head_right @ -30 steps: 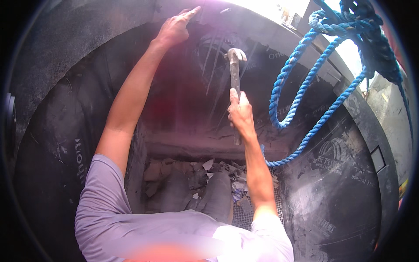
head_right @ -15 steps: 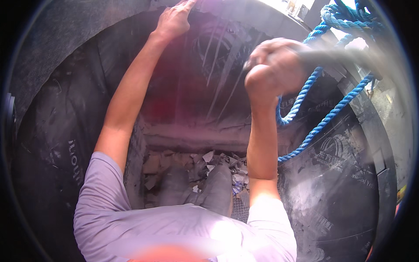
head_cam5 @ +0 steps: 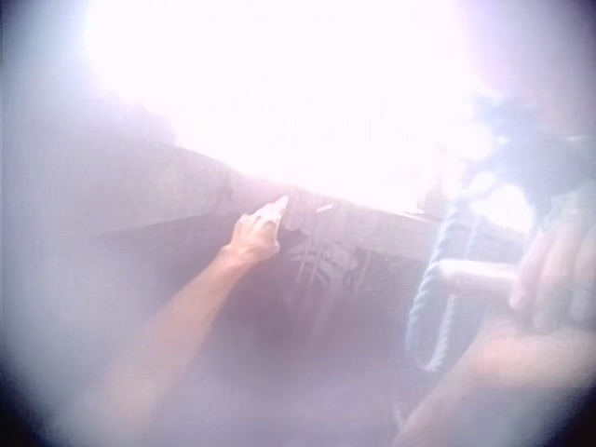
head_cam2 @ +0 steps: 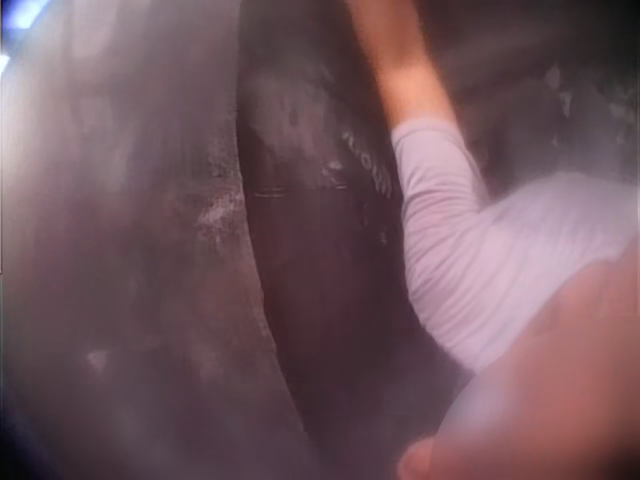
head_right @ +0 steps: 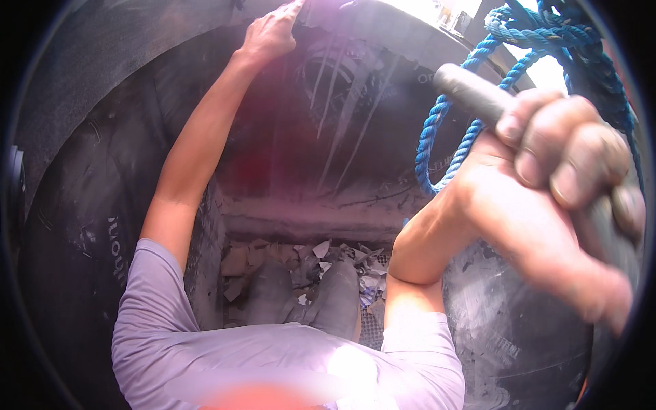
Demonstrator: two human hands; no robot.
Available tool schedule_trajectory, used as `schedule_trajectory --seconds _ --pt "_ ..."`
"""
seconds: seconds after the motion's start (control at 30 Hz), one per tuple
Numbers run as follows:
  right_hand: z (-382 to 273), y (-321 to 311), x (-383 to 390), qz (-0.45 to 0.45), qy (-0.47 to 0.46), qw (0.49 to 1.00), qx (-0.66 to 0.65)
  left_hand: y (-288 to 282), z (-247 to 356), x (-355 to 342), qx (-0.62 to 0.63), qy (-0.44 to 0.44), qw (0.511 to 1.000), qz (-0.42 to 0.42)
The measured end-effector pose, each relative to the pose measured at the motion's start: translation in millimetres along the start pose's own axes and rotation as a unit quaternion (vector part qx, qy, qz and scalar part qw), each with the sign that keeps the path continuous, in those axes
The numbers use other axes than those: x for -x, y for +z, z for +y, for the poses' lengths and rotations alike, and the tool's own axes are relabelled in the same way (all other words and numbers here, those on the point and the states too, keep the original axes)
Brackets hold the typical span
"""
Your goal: The person scrapes debris from a recessed opening, then positions a granite slab into the opening. They use a hammer and chisel to adjust the slab's fit, then apply sealant from a tube along the edge.
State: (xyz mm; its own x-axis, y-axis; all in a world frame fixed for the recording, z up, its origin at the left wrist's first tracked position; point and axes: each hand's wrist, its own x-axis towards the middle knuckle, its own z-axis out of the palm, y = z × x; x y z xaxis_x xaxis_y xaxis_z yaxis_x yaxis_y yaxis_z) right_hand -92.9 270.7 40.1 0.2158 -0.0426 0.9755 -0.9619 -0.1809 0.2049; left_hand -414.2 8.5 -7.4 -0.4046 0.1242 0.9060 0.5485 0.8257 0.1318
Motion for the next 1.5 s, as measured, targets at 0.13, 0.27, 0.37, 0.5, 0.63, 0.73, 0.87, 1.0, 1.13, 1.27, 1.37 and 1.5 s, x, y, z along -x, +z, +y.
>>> schedule_trajectory --seconds 0.13,0.27,0.37,0.5,0.63,0.73,0.87,1.0,1.13,1.27,1.37,1.5 --pt "74.7 -24.1 64.8 -0.007 0.059 0.974 0.219 -12.2 28.8 1.8 0.036 -0.034 0.997 -0.052" --pt "96.7 -5.6 140.0 0.019 0.58 0.766 0.276 -11.8 10.3 -6.5 0.046 -0.036 0.997 -0.041" --pt "63.1 10.5 126.4 0.07 0.443 0.861 0.24 -9.3 16.5 1.7 0.05 -0.041 0.996 -0.067" --pt "24.4 26.4 54.4 0.162 0.259 0.931 0.198 -7.6 10.2 6.6 0.034 -0.037 0.996 -0.07" --pt "14.0 -6.4 11.8 0.022 -0.05 0.997 -0.051 2.1 -2.1 1.7 0.039 0.011 0.998 -0.04" --pt "103.3 -31.4 98.8 0.013 0.103 0.953 0.284 14.3 9.4 3.2 0.053 -0.001 0.997 -0.047" --pt "102.1 -17.6 136.8 0.03 0.567 0.772 0.286 7.2 -3.6 -11.6 0.018 -0.021 0.998 -0.052" --pt "58.8 0.2 112.7 0.128 0.39 0.889 0.204 8.7 9.4 -0.3 0.005 -0.036 0.996 -0.081" --pt "17.6 1.1 55.1 0.111 0.173 0.977 0.058 12.7 5.0 -0.6 -0.001 -0.021 0.997 -0.071" --pt "9.1 -4.5 32.2 0.064 0.075 0.995 -0.011 17.1 12.3 1.5 -0.004 -0.049 0.995 -0.085" --pt "14.5 6.1 59.4 0.126 0.124 0.983 0.058 23.7 10.4 1.3 -0.008 -0.026 0.998 -0.061" --pt "25.2 18.5 118.3 0.134 0.246 0.947 0.158 24.6 -18.1 -3.1 0.017 0.005 1.0 -0.024"
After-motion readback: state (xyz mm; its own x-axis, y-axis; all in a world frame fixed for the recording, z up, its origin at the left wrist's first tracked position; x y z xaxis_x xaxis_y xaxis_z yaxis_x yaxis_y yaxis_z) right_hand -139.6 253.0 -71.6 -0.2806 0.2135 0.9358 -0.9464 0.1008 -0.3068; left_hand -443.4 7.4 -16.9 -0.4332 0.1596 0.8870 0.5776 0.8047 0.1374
